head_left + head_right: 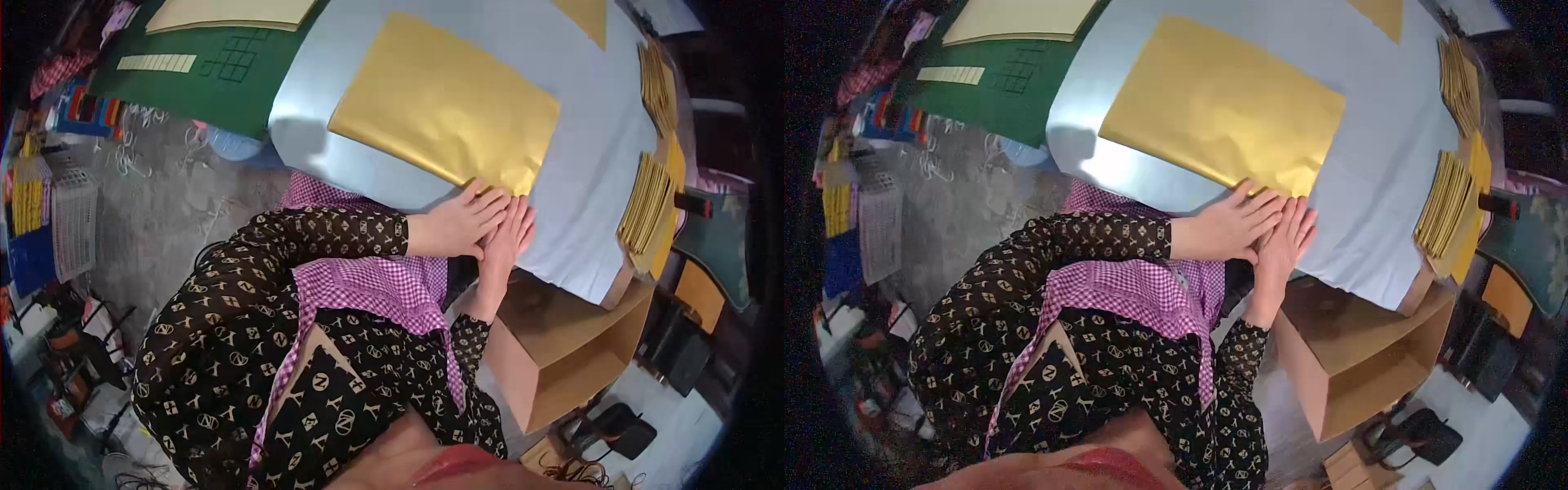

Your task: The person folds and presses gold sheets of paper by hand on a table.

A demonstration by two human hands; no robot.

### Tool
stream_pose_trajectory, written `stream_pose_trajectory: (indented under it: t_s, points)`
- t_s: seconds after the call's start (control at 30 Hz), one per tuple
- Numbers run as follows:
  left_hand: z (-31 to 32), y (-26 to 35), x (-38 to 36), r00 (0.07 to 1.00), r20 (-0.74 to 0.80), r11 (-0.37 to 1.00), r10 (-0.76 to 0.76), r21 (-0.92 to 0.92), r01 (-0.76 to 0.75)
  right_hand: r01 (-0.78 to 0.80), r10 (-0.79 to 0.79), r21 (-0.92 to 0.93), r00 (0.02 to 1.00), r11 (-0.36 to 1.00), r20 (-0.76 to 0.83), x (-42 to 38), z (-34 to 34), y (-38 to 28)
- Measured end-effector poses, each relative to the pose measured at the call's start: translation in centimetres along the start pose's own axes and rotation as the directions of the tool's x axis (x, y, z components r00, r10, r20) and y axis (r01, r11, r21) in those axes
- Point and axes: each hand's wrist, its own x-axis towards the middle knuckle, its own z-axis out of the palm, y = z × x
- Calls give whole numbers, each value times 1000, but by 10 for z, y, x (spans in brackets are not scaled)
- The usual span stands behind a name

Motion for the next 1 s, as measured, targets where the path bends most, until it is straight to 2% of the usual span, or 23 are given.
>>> stream_pose_trajectory:
  t_s: [0.13,0.3,0.37,0.43,0.5,0.53,0.6,0.77,0.9,0.97,1.0]
  points:
    - [5,-3,-6,998,-16,997,-56,-57,55,-23,22,44,999,999,29,1,-4,-3]
    - [-13,-22,-22,995,13,994,-102,-26,102,-13,13,61,1000,998,-3,-1,-9,-6]
    - [-21,-33,-31,983,76,985,-164,67,160,-12,12,85,1000,996,8,0,-13,-9]
    - [-38,-43,-44,980,81,982,-182,73,176,-32,31,65,999,997,16,1,-13,-9]
    - [-52,-56,-56,950,101,947,-296,159,278,-27,25,65,999,998,33,0,-15,-10]
    - [-54,-63,-64,957,109,956,-270,147,253,-55,53,56,998,997,29,0,-17,-11]
    - [-59,-77,-79,901,101,895,-422,204,397,-44,38,65,996,997,81,3,-22,-14]
    - [-70,-99,-109,864,6,834,-503,267,484,-62,60,22,995,998,85,7,-33,-22]
    - [-79,-100,-113,883,-5,863,-469,211,460,0,-7,47,988,999,153,27,-44,-37]
    - [-80,-101,-113,882,-15,861,-471,210,463,133,-160,153,971,979,177,39,-44,-35]
    - [-80,-101,-112,885,-18,865,-465,205,458,156,-177,117,966,981,191,48,-41,-28]
